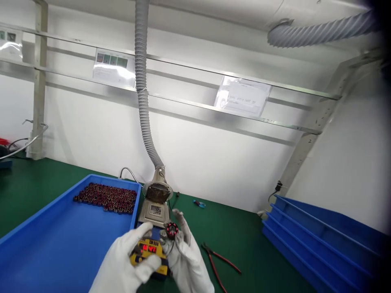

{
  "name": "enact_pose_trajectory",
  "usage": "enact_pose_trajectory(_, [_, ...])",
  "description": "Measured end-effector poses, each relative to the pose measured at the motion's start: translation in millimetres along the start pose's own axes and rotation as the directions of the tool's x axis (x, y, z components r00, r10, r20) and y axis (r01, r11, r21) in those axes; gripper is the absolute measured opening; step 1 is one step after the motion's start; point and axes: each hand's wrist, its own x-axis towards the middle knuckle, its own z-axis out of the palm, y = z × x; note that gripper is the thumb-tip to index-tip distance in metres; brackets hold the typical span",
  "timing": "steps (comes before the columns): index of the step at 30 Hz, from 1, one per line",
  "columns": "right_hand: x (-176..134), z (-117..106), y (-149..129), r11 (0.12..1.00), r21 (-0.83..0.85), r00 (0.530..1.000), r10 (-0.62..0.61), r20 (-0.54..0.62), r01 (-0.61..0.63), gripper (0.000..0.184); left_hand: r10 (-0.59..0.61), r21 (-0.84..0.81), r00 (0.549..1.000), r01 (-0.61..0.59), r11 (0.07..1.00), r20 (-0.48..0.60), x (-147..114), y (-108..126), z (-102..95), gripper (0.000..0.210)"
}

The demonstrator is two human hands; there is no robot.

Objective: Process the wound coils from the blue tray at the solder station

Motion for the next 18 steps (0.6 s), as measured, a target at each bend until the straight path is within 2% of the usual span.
enact_pose_trajectory(1, [0.5,1.9,0.9,0.999,0.032,1.0,0.012,0.012,-0.012,0.04,0.134,0.052,0.985,-0.129,0.99,-0.107,6.0,8.4,-2.2,0.054])
enact_pose_trajectory(3, [1.0,4.1,2.9,0.998,0.025,0.998,0.048,0.039,-0.049,0.034,0.387,0.191,0.884,-0.345,0.919,-0.263,15.8,21.6,-3.3,0.053])
enact_pose_trajectory(4, [0.7,5.2,3.4,0.998,0.018,0.996,0.065,0.054,-0.066,0.033,0.466,0.243,0.831,-0.406,0.881,-0.302,19.7,25.9,-2.4,0.047])
enact_pose_trajectory(6, [-0.8,8.2,2.5,0.996,0.018,0.994,0.088,0.064,-0.089,0.033,0.544,0.298,0.754,-0.459,0.837,-0.368,25.9,29.6,1.1,0.031])
enact_pose_trajectory(7, [-1.8,10.2,0.9,0.996,0.013,0.995,0.087,0.052,-0.088,0.034,0.555,0.313,0.739,-0.461,0.83,-0.382,28.4,29.4,3.0,0.025])
enact_pose_trajectory(10, [-2.3,15.5,-7.3,0.997,-0.078,0.999,0.028,0.024,-0.026,0.03,0.573,0.345,0.735,-0.465,0.815,-0.363,33.9,24.6,6.2,0.019])
enact_pose_trajectory(14, [3.1,16.5,-13.1,0.967,-0.249,0.987,-0.021,0.158,0.061,0.023,0.58,0.374,0.754,-0.464,0.803,-0.308,36.5,19.1,3.7,0.019])
enact_pose_trajectory(18, [4.7,12.0,-8.5,0.97,-0.241,0.987,0.039,0.154,-0.001,0.021,0.565,0.362,0.774,-0.458,0.812,-0.287,37.0,17.2,3.1,0.023])
